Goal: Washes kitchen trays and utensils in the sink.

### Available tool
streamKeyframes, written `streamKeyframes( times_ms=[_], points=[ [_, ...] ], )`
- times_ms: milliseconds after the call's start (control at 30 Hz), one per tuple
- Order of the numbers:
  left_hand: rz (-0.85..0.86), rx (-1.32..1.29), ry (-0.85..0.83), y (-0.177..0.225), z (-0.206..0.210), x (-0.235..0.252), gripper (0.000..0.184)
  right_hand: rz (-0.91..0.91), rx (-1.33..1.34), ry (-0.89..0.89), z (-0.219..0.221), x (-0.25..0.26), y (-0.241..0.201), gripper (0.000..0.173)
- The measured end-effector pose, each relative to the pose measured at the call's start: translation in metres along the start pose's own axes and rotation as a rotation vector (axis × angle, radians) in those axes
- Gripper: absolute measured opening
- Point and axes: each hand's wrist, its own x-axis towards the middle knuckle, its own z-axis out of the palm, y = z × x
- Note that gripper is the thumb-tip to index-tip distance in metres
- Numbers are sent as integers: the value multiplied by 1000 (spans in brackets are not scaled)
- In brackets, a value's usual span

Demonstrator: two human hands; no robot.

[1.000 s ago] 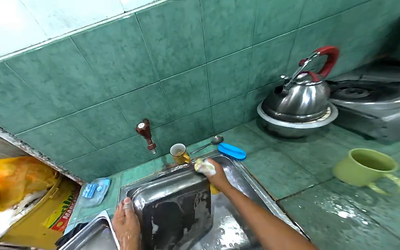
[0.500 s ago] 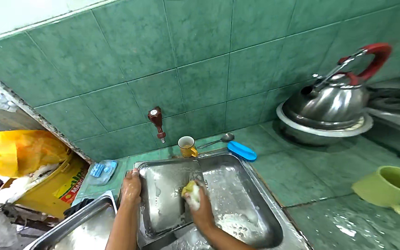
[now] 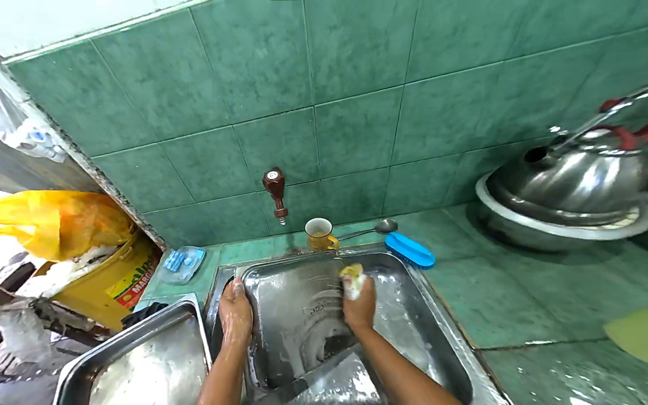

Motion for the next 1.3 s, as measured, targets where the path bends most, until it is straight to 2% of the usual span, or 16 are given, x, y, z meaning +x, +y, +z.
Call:
streamKeyframes(
  times_ms=[100,200,267,300,400,500,533,633,767,833,933,1000,1067,1133,1200,1300],
  points=[
    [176,-75,-54,3,-2,-16,40,356,102,-54,-32,3,33,55],
    [557,-217,-196,-5,-6,-30,39,322,329,-37,-79,15,44,53],
    [781,-303,-501,-19,-16,-23,50,235,262,-28,-116,33,26,56],
    [822,-274,-699,-22,-25,-19,51,222,221,-29,-130,40,15,55],
    [857,67,-1156,-15,-49,-13,49,138,176,-139,-155,51,-11,43],
    [801,455,-1365,-28,-42,-21,22,143,171,-315,-140,40,-24,40],
    [774,516,-1363,-42,-34,-24,12,157,166,-364,-127,31,-25,41],
    [703,624,-1262,-84,-11,-34,22,64,1,-444,-81,7,-6,45],
    [631,780,-1183,-125,-2,-43,16,-145,-694,-806,-63,-11,18,68],
    [476,818,-1187,-128,-4,-46,20,-271,-895,-959,-66,-18,24,77],
    [216,732,-928,-119,-1,-49,40,-471,-1016,-1076,-76,-13,37,86],
    [-4,706,-750,-117,9,-47,59,-544,-1040,-1050,-79,-5,46,73],
    [-170,728,-733,-126,22,-46,53,-509,-1093,-992,-75,7,47,61],
    [-205,776,-849,-140,30,-48,34,-410,-1115,-900,-63,25,45,57],
    [-194,841,-938,-149,35,-52,35,-313,-1091,-793,-45,42,39,54],
    [-214,638,-819,-150,42,-45,33,-263,-1029,-764,-8,50,26,55]
  ],
)
